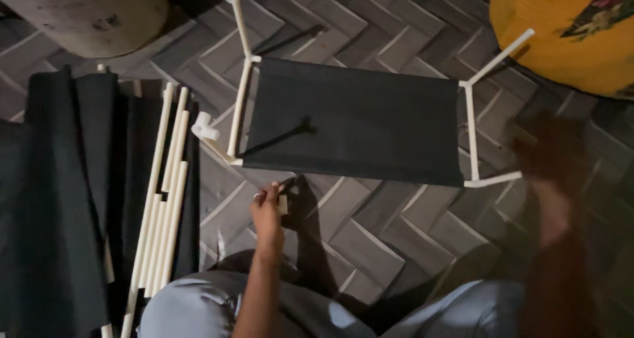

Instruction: The person assembles a small furniture frame using white plastic pipes and connectors, then attaches a black fabric panel to the frame. They connect multiple pipe segments and joints, insert the fabric into the frame, and secure the structure.

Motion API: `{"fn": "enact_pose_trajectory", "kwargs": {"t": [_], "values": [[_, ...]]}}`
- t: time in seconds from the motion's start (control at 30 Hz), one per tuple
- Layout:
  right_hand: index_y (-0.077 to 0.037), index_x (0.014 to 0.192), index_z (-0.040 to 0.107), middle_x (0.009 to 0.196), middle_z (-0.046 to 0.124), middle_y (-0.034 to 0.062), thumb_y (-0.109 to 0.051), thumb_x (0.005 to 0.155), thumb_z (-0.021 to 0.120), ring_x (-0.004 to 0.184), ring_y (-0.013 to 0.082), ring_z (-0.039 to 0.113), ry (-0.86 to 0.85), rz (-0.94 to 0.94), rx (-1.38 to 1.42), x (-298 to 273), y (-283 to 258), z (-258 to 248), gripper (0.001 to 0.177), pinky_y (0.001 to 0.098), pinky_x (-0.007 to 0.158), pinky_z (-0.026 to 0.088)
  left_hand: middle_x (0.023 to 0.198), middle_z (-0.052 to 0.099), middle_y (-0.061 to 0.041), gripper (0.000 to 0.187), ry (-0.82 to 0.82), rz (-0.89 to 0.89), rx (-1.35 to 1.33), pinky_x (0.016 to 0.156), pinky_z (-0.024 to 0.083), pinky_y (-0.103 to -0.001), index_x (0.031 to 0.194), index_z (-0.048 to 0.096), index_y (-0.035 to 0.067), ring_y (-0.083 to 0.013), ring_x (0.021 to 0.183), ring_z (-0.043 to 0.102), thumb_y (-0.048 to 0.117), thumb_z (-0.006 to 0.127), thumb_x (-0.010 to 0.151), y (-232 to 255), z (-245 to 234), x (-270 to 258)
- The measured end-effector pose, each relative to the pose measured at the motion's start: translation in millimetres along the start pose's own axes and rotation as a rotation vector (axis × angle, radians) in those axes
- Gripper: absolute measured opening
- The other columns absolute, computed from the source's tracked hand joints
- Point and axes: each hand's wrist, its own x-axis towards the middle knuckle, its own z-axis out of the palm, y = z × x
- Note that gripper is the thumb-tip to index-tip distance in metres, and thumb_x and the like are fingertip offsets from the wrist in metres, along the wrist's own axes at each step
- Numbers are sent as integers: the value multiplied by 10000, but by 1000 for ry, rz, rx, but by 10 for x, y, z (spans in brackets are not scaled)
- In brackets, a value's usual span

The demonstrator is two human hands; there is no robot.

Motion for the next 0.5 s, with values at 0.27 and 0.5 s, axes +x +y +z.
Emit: {"fn": "enact_pose_trajectory", "kwargs": {"t": [0.27,0.5], "values": [[-94,1056,801,1030,780,167,-278,859,823,903,279,723,-521,204,392,90,-106,617,270,427,823,581,978,722,-85,262,-183,-197,-88,673,516,-331,1036,693,64,-186,771,680,314,648,971,-56,34,-70],[-131,1098,759,942,784,59,-250,864,786,681,168,725,-1163,-136,818,-234,-1205,-1026,264,337,660,631,1217,671,-16,504,-192,-1,121,742,523,-281,1424,526,116,-126,889,626,92,553,921,-336,141,-126]]}}
